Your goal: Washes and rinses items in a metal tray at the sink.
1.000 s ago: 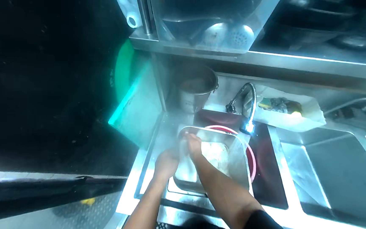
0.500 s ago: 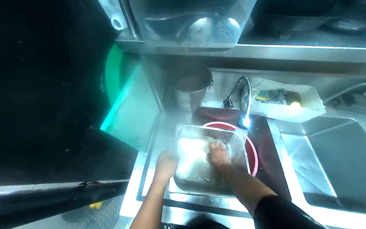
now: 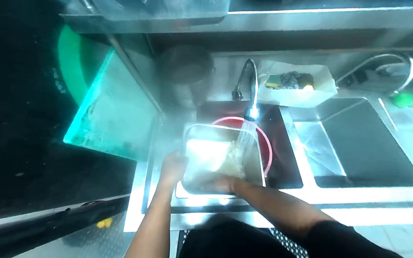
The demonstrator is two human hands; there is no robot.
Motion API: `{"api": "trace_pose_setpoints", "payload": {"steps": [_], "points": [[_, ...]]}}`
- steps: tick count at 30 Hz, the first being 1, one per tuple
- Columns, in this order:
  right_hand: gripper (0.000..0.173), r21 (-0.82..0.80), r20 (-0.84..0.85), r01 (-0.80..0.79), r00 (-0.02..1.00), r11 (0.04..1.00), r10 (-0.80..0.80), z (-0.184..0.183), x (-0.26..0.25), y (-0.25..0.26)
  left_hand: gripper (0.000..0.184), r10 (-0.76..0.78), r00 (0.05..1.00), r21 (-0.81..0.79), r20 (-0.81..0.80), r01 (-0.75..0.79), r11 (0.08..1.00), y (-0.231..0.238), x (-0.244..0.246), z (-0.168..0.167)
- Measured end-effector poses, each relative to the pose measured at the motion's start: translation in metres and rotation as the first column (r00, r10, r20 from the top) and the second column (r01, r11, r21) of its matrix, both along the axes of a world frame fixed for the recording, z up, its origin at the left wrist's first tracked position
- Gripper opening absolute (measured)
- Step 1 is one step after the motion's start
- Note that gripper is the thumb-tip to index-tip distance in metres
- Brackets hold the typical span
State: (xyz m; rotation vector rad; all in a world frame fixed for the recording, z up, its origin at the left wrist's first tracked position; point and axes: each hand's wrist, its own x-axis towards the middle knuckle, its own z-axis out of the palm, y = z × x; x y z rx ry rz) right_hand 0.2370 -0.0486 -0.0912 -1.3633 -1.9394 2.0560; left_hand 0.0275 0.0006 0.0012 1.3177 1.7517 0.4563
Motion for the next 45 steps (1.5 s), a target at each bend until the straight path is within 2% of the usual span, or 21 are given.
{"api": "trace_pose_setpoints", "payload": {"steps": [2,3,6,7,9,13,15,18,20,22,23,25,27,29,32,34,35,37,39,42,45], "points": [[0.044,0.049,0.015,-0.094,0.996,0.994,0.093,0.000,0.007,-0.005,0.010,0.017,0.999,-0.013,-0.041,-0.018,1.000,-0.001,-0.003,0.003],[0.043,0.084,0.123,-0.182,0.978,0.980,0.171,0.007,0.017,-0.004,0.010,0.020,0.996,-0.035,-0.091,-0.023,0.999,0.000,-0.003,0.007],[0.041,-0.013,0.547,-0.444,0.747,0.896,0.378,0.033,0.044,0.001,0.014,0.040,0.977,-0.101,-0.209,-0.062,0.993,0.003,-0.003,0.012],[0.042,-0.017,0.620,-0.472,0.686,0.881,0.380,0.034,0.047,0.001,0.013,0.054,0.969,-0.098,-0.239,-0.079,0.992,0.001,-0.002,0.011],[0.044,0.155,0.665,-0.472,0.699,0.868,0.262,0.026,0.045,-0.001,0.012,0.071,0.952,-0.073,-0.298,-0.097,0.993,-0.001,0.004,0.012],[0.033,0.452,0.430,-0.394,0.882,0.801,0.192,-0.014,0.034,0.003,0.011,0.085,0.921,-0.029,-0.380,-0.103,0.994,-0.005,0.011,0.014],[0.037,0.523,0.489,-0.365,0.869,0.770,0.080,-0.012,0.027,0.014,0.013,0.085,0.910,-0.019,-0.405,-0.102,0.995,-0.004,0.013,0.013],[0.056,0.595,0.539,-0.333,0.840,0.732,-0.056,-0.019,0.006,0.030,0.016,0.073,0.903,-0.030,-0.424,-0.094,0.995,-0.005,0.015,0.017],[0.065,0.704,0.463,-0.399,0.885,0.587,0.046,-0.032,-0.011,0.031,0.019,0.074,0.903,-0.016,-0.423,-0.089,0.996,-0.005,0.014,0.017],[0.059,0.805,0.384,-0.410,0.911,0.430,0.150,-0.045,-0.026,0.037,0.025,0.085,0.904,0.011,-0.418,-0.089,0.996,-0.008,0.010,0.015],[0.059,0.827,0.356,-0.364,0.929,0.427,0.103,-0.050,-0.029,0.043,0.028,0.083,0.902,0.015,-0.423,-0.084,0.996,-0.009,0.009,0.016],[0.065,0.759,0.395,-0.272,0.915,0.591,-0.086,-0.044,-0.033,0.059,0.030,0.088,0.894,0.009,-0.439,-0.093,0.996,-0.007,0.006,0.019],[0.057,0.718,0.395,-0.242,0.914,0.652,-0.096,-0.030,-0.047,0.065,0.031,0.086,0.887,-0.008,-0.453,-0.101,0.995,-0.005,0.002,0.017],[0.036,0.767,0.286,-0.260,0.957,0.587,0.051,-0.030,-0.068,0.055,0.032,0.058,0.884,-0.034,-0.464,-0.083,0.996,-0.003,-0.001,0.017],[0.018,0.821,0.200,-0.326,0.933,0.469,0.300,-0.053,-0.087,0.042,0.031,0.033,0.867,-0.067,-0.498,-0.076,0.995,0.001,-0.001,0.017],[0.016,0.725,0.225,-0.426,0.889,0.542,0.398,-0.036,-0.080,0.036,0.032,0.022,0.854,-0.059,-0.519,-0.062,0.996,0.001,-0.004,0.013],[0.019,0.602,0.283,-0.521,0.848,0.605,0.449,-0.009,-0.071,0.038,0.033,0.026,0.851,-0.049,-0.524,-0.061,0.997,0.000,-0.006,0.012],[0.025,0.439,0.325,-0.628,0.778,0.642,0.538,0.013,-0.056,0.042,0.033,0.034,0.852,-0.048,-0.522,-0.069,0.996,-0.004,-0.010,0.010],[0.018,0.529,0.342,-0.632,0.770,0.566,0.539,-0.004,-0.045,0.039,0.032,0.044,0.860,-0.054,-0.508,-0.083,0.995,-0.003,-0.009,0.010],[0.013,0.858,0.232,-0.365,0.903,0.361,0.361,-0.037,-0.041,0.026,0.032,0.042,0.863,-0.034,-0.503,-0.069,0.997,-0.005,-0.006,0.009],[0.012,0.947,0.151,-0.189,0.976,0.258,0.158,-0.046,-0.067,0.029,0.033,0.034,0.868,-0.032,-0.496,-0.057,0.998,-0.001,-0.005,0.014]]}}
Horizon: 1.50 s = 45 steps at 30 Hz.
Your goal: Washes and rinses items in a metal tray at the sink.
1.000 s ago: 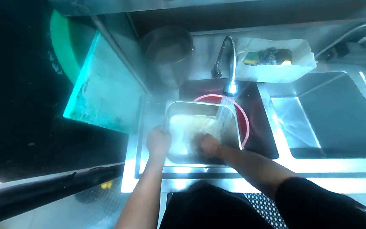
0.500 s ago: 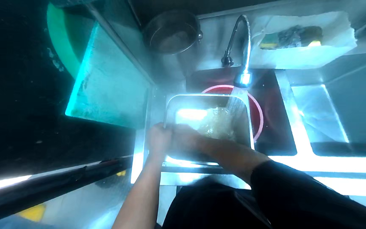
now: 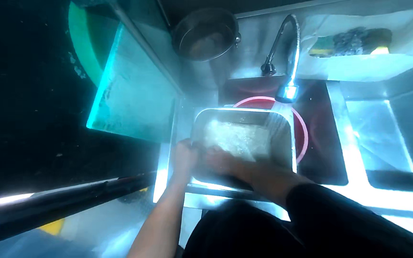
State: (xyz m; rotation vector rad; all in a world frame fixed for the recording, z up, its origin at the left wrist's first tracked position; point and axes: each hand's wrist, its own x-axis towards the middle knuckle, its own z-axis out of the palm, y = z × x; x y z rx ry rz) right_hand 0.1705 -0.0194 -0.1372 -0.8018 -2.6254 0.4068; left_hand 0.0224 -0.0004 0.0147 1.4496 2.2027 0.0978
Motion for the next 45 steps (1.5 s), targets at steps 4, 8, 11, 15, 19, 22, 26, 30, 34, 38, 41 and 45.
{"api": "trace_pose_setpoints", "payload": {"steps": [4,8,11,15,19,22,26,30,34,38,41,45], "points": [[0.025,-0.179,0.130,0.261,0.962,0.949,-0.240,0.013,-0.017,0.004,0.037,-0.026,0.997,-0.038,-0.066,0.023,0.999,0.003,-0.005,-0.003],[0.021,-0.515,-0.061,0.142,0.978,0.846,-0.201,0.017,-0.032,-0.006,0.031,0.016,0.999,0.020,0.030,-0.017,1.000,0.002,-0.008,-0.008],[0.031,-0.906,-0.019,0.127,0.941,0.403,-0.339,0.059,-0.040,-0.013,0.033,0.032,0.986,0.017,0.162,-0.035,0.999,0.005,-0.013,-0.010],[0.037,-0.900,-0.071,0.026,0.976,0.435,-0.207,0.113,-0.034,-0.020,0.044,0.024,0.951,0.053,0.307,-0.042,0.998,0.008,-0.016,-0.013],[0.036,-0.802,0.011,-0.014,0.999,0.597,0.038,0.130,-0.005,-0.030,0.043,0.036,0.938,0.077,0.346,-0.067,0.995,0.001,-0.014,-0.020],[0.034,-0.895,0.019,-0.010,0.998,0.446,0.059,0.119,0.039,-0.033,0.042,0.043,0.935,0.076,0.352,-0.075,0.994,-0.002,-0.013,-0.020],[0.033,-0.925,0.065,0.059,0.998,0.374,0.006,0.115,0.054,-0.033,0.041,0.023,0.947,0.073,0.319,-0.049,0.996,-0.001,-0.014,-0.021],[0.027,-0.885,-0.095,0.010,0.975,0.466,-0.201,0.081,-0.015,-0.027,0.043,-0.018,0.955,0.078,0.295,-0.006,0.997,0.000,-0.016,-0.022],[0.030,-0.807,0.140,0.169,0.986,0.565,-0.095,0.047,-0.023,-0.023,0.042,-0.015,0.960,0.035,0.280,0.005,0.999,-0.001,-0.019,-0.019],[0.026,-0.873,0.018,0.103,0.984,0.476,-0.179,0.063,-0.023,-0.016,0.041,-0.003,0.957,0.030,0.290,-0.007,1.000,-0.004,-0.015,-0.016],[0.022,-0.866,-0.037,0.068,0.979,0.496,-0.200,0.059,-0.024,-0.018,0.038,0.007,0.955,0.029,0.297,-0.017,0.999,-0.006,-0.017,-0.017],[0.029,-0.848,0.187,0.238,0.970,0.473,-0.153,0.070,-0.031,-0.015,0.041,-0.015,0.954,0.049,0.299,0.001,0.999,-0.002,-0.013,-0.015]]}}
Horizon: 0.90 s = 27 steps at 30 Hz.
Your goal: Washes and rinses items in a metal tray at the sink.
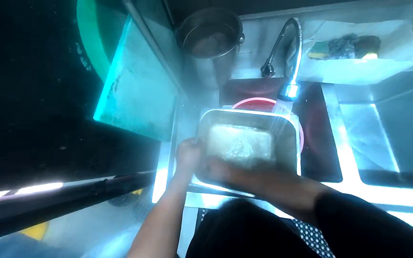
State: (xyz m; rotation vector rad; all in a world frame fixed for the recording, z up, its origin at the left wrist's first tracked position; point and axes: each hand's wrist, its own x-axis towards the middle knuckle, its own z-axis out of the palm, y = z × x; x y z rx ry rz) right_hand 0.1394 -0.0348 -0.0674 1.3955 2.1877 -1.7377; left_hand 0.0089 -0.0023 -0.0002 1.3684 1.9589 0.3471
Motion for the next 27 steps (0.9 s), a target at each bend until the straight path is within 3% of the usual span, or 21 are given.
{"api": "trace_pose_setpoints", "payload": {"steps": [2,4,7,10,11,13,16,18,20,23,25,27], "points": [[0.026,-0.086,-0.108,0.129,0.985,0.988,-0.138,0.017,-0.008,-0.003,0.039,-0.003,1.000,-0.030,-0.006,0.003,1.000,0.000,-0.001,0.000],[0.025,-0.043,-0.172,0.094,0.980,0.995,-0.100,0.015,-0.006,-0.009,0.039,0.015,1.000,-0.036,-0.009,-0.015,0.999,-0.003,-0.001,0.001],[0.030,0.256,-0.093,-0.171,0.975,0.952,0.200,-0.013,0.019,-0.006,0.041,0.003,0.999,-0.004,-0.046,-0.003,1.000,-0.003,0.002,-0.001],[0.032,0.560,0.163,-0.397,0.913,0.727,0.373,-0.045,0.050,0.004,0.044,-0.035,0.995,-0.024,-0.095,0.033,0.999,-0.003,0.003,-0.001],[0.037,0.586,0.207,-0.386,0.922,0.713,0.329,-0.049,0.052,0.010,0.044,-0.039,0.994,-0.028,-0.103,0.036,0.999,-0.003,0.003,0.000],[0.042,0.562,0.266,-0.231,0.960,0.794,0.091,-0.051,0.034,0.021,0.044,-0.025,0.993,-0.021,-0.112,0.022,1.000,-0.001,0.004,0.000],[0.048,0.473,0.199,0.100,0.956,0.876,-0.216,-0.044,0.002,0.020,0.044,-0.020,0.992,-0.029,-0.128,0.017,0.999,-0.004,0.004,-0.003],[0.042,0.345,0.043,0.212,0.969,0.914,-0.241,-0.036,-0.001,0.008,0.044,-0.015,0.993,-0.020,-0.120,0.012,1.000,-0.003,0.004,-0.005],[0.042,0.083,-0.140,0.208,0.971,0.975,-0.195,-0.021,0.007,-0.010,0.041,-0.004,0.997,-0.028,-0.083,0.002,1.000,-0.003,0.010,-0.003],[0.037,-0.120,-0.303,0.114,0.942,0.986,-0.145,0.000,0.031,-0.024,0.033,-0.004,1.000,-0.034,-0.006,0.004,0.999,-0.001,0.023,-0.003],[0.048,-0.337,-0.292,0.014,0.949,0.942,-0.118,0.032,0.061,-0.028,0.028,-0.002,0.999,-0.067,0.041,0.005,0.998,0.001,0.035,-0.001],[0.056,-0.480,-0.113,-0.038,0.993,0.876,-0.019,0.063,0.100,-0.030,0.025,-0.003,0.995,-0.101,0.095,0.012,0.995,0.001,0.050,-0.002]]}}
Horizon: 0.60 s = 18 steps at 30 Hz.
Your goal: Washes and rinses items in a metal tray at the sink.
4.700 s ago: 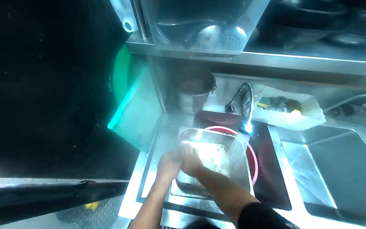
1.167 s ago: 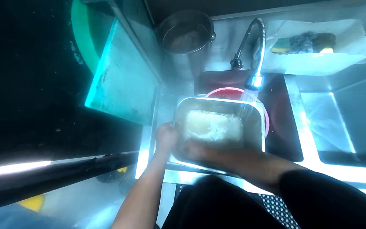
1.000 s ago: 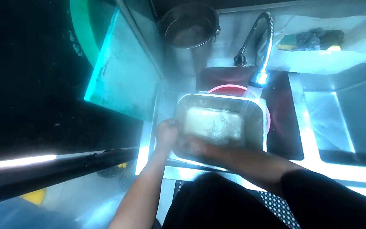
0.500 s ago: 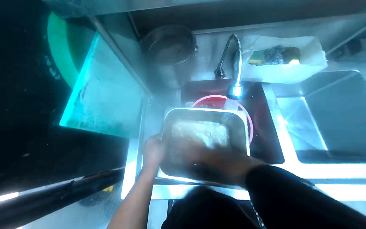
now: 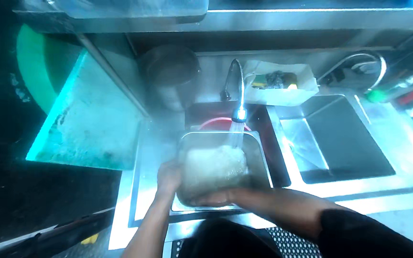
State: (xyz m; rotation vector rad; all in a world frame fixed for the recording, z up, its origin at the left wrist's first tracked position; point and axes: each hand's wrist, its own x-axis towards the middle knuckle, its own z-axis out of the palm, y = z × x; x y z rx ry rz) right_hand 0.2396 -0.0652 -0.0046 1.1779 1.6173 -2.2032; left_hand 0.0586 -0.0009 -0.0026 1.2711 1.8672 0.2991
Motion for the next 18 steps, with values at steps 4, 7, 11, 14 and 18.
{"api": "trace_pose_setpoints", "payload": {"steps": [4,7,11,14,18], "points": [[0.067,-0.053,0.350,-0.280,0.894,0.959,0.280,0.008,0.078,-0.011,0.016,-0.010,0.999,-0.023,0.051,0.011,1.000,0.002,0.014,-0.006],[0.061,-0.061,0.477,-0.395,0.795,0.917,0.374,0.041,0.107,-0.011,0.017,-0.068,0.997,-0.048,0.035,0.070,0.996,0.009,0.026,-0.009],[0.083,0.097,0.637,-0.393,0.731,0.915,0.246,0.066,0.149,-0.003,0.024,-0.131,0.991,-0.128,-0.010,0.128,0.983,0.037,0.042,-0.028],[0.071,0.351,0.629,-0.454,0.762,0.819,0.154,0.060,0.193,-0.015,0.034,-0.196,0.978,-0.223,-0.074,0.175,0.959,0.052,0.056,-0.042],[0.046,0.822,0.365,-0.173,0.892,0.543,-0.268,-0.001,0.224,-0.034,0.042,-0.488,0.828,-0.369,-0.278,0.377,0.849,0.071,0.087,-0.048]]}}
